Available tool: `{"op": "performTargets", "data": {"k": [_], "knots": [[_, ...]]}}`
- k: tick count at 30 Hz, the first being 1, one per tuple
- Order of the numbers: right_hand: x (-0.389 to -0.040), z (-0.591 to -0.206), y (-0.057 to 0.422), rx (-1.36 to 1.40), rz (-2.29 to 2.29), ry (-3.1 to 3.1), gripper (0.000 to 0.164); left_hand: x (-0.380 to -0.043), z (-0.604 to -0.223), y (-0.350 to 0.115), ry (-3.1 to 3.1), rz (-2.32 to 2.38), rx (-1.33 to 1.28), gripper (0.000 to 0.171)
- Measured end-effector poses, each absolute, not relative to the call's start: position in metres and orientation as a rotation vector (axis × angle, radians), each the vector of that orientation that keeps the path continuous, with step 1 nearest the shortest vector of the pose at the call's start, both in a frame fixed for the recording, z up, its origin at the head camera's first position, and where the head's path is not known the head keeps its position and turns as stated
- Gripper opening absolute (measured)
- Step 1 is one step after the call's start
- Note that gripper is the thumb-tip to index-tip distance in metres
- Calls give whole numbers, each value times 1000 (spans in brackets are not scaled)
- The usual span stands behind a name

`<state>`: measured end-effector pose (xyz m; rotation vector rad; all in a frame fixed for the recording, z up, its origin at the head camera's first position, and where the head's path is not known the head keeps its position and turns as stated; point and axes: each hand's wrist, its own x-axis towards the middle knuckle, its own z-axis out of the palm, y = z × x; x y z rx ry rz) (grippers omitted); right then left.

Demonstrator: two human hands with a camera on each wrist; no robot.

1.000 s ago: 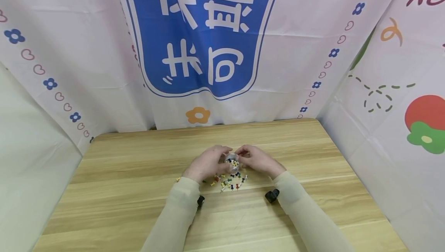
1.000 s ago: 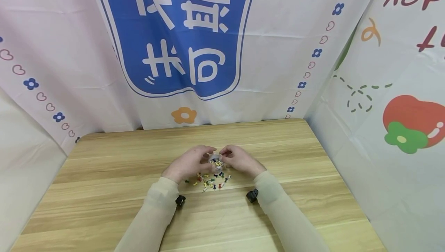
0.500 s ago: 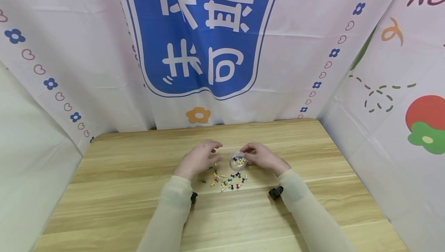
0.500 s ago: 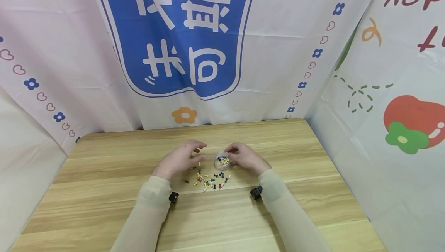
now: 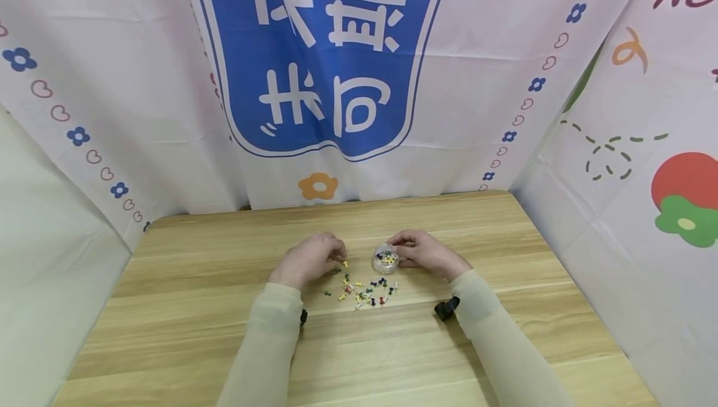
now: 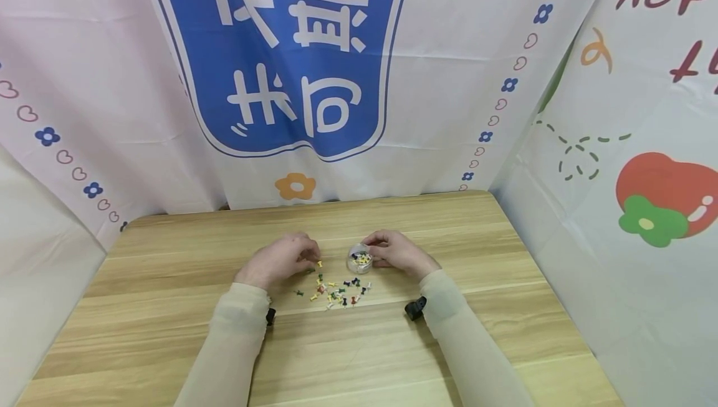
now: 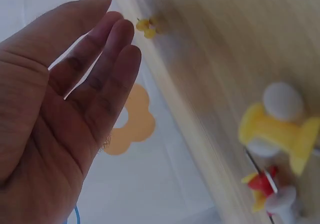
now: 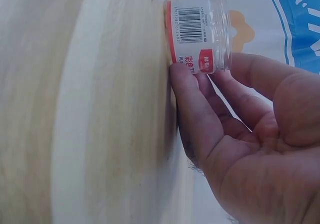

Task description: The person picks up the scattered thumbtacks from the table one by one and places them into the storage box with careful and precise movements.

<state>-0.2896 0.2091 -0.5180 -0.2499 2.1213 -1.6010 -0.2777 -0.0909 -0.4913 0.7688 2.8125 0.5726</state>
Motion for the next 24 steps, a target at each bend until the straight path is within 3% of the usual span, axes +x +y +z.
{"op": "performTargets", "data": {"k": [24], "knots": [[-292,-520,211,-220,-1623,2077,30,-277,-500,-91,2804,532,786,16]]}}
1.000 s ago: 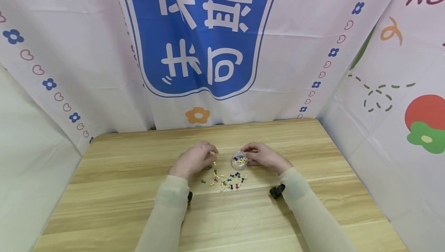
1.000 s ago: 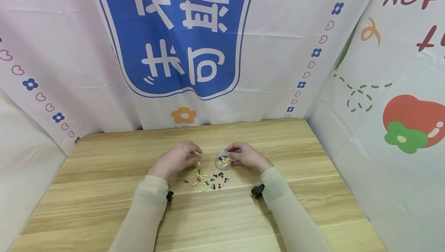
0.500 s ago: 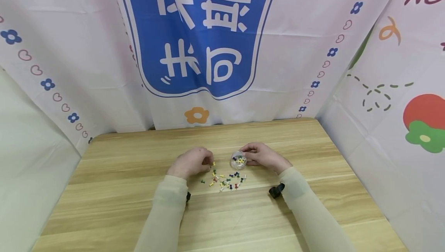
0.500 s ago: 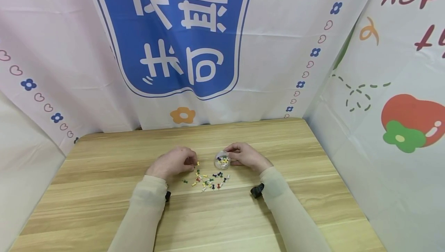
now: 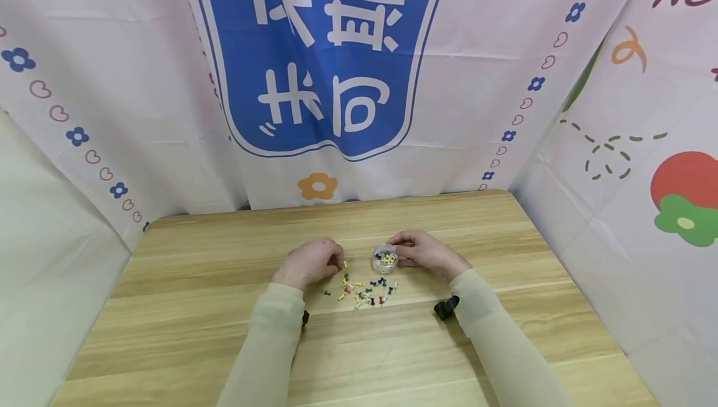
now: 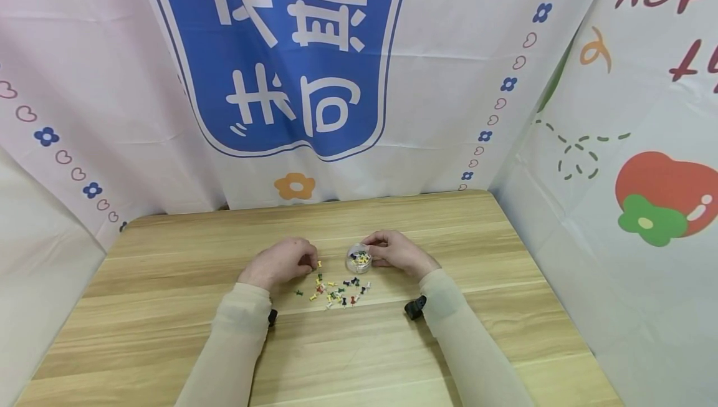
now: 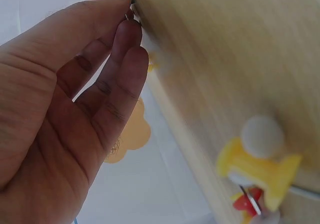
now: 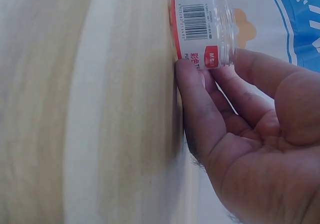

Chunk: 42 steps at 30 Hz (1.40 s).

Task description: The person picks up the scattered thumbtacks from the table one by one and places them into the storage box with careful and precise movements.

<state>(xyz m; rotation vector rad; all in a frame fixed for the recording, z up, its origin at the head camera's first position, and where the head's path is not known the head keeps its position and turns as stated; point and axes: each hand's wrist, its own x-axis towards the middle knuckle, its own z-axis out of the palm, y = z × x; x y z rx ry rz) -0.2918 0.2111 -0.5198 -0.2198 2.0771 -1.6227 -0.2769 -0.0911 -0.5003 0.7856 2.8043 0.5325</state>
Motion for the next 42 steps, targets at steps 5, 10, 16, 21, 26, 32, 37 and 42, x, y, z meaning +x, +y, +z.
{"op": "performTargets", "data": {"k": [5,10,16,21,26,32,37,42], "knots": [[-293,-521,212,-229,-1628,2064,30,-276,-499,-90,2806,539,779,15],[-293,-522,213,-240,-1635,2052,31,-277,-499,-90,2815,536,782,15],[-293,-522,212,-241,-1631,2053,31,-277,-495,-87,2827,523,799,14],[-292,-521,212,-249,-1616,2067,31,-275,-489,-81,2852,519,840,11],[-292,-520,211,-248,-1620,2062,31,-273,-483,-73,2885,521,940,5],[-290,-519,210,-264,-1610,2075,31,-269,-480,-60,2941,510,1012,7],[-289,-520,209,-271,-1610,2082,31,-266,-479,-48,2987,497,1098,9],[-291,-521,210,-267,-1612,2082,30,-263,-481,-35,3021,474,1175,11]]}}
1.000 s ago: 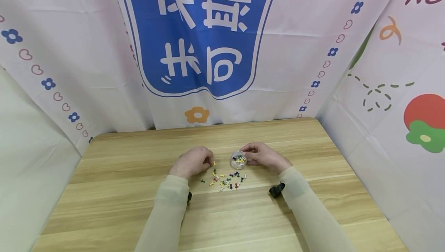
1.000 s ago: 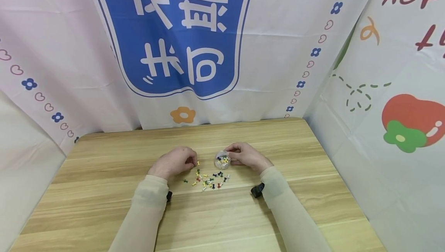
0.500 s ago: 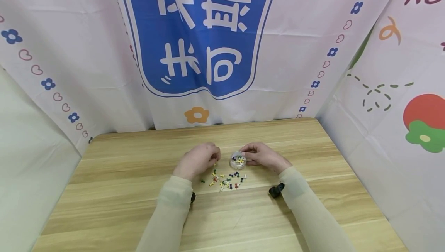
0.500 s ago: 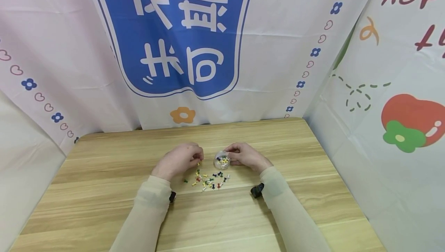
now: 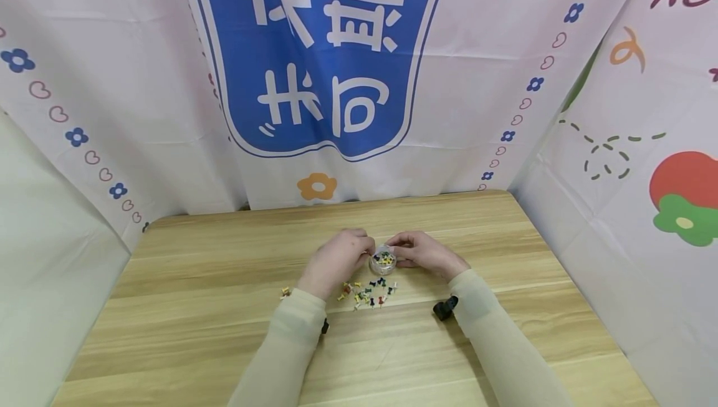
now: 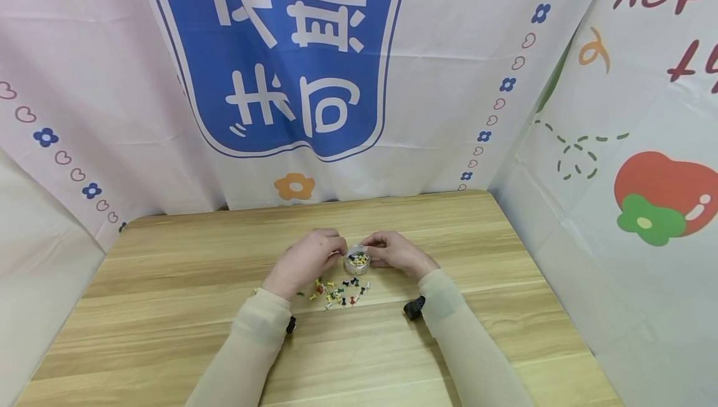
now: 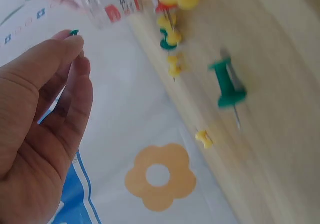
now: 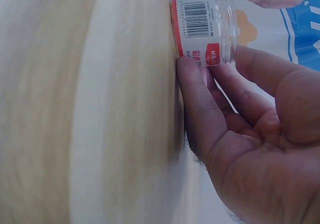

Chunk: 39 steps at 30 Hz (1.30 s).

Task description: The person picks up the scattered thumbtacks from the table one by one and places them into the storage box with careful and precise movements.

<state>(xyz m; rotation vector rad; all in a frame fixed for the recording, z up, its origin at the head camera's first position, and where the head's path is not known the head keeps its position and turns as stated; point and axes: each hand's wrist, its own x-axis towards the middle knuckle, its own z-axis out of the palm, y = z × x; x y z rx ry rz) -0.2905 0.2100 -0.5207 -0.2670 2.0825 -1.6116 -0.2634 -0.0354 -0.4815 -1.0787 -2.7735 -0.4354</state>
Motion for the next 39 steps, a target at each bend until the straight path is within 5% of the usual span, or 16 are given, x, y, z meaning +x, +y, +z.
{"op": "performTargets", "data": {"k": [18,39], "knots": [[-292,-522,211,-267,-1603,2080,31,-257,-489,-16,-2758,-380,-1082,19],[-292,-524,210,-213,-1674,1995,30,-271,-483,-54,-2873,-541,-862,18]]}}
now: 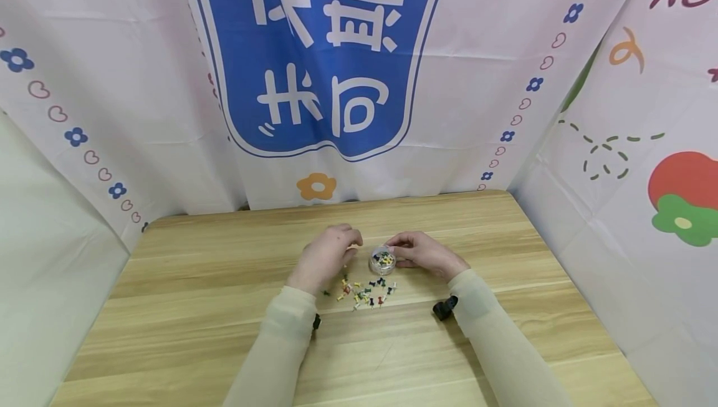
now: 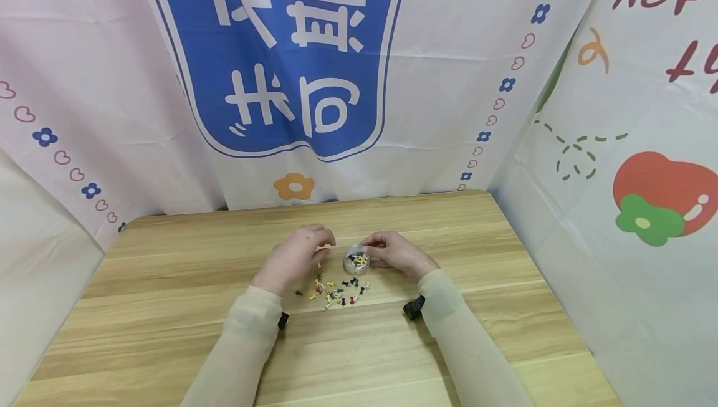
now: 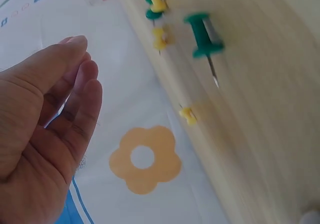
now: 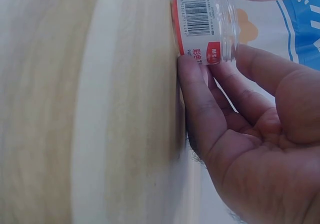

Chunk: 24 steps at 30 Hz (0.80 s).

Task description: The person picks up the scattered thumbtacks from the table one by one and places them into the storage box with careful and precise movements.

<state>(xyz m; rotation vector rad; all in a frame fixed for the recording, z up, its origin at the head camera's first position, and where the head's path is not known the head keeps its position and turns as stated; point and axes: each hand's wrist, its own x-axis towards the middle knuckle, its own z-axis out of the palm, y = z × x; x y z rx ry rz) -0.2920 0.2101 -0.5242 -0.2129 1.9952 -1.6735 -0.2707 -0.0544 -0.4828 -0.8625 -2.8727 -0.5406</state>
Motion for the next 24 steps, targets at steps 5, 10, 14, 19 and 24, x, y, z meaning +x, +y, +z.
{"op": "performTargets", "data": {"k": [5,10,14,19,24], "knots": [[-292,-524,210,-188,-1676,1992,29,-275,-484,-66,-2891,-600,-796,19],[-292,-524,210,-181,-1683,1983,31,-279,-485,-78,-2908,-629,-747,20],[-291,-524,211,-175,-1684,1981,32,-282,-485,-87,-2928,-653,-709,21],[-291,-524,211,-175,-1688,1983,32,-285,-490,-96,-2947,-659,-663,22],[-291,-524,211,-173,-1690,1979,32,-285,-494,-103,-2974,-631,-609,23]]}}
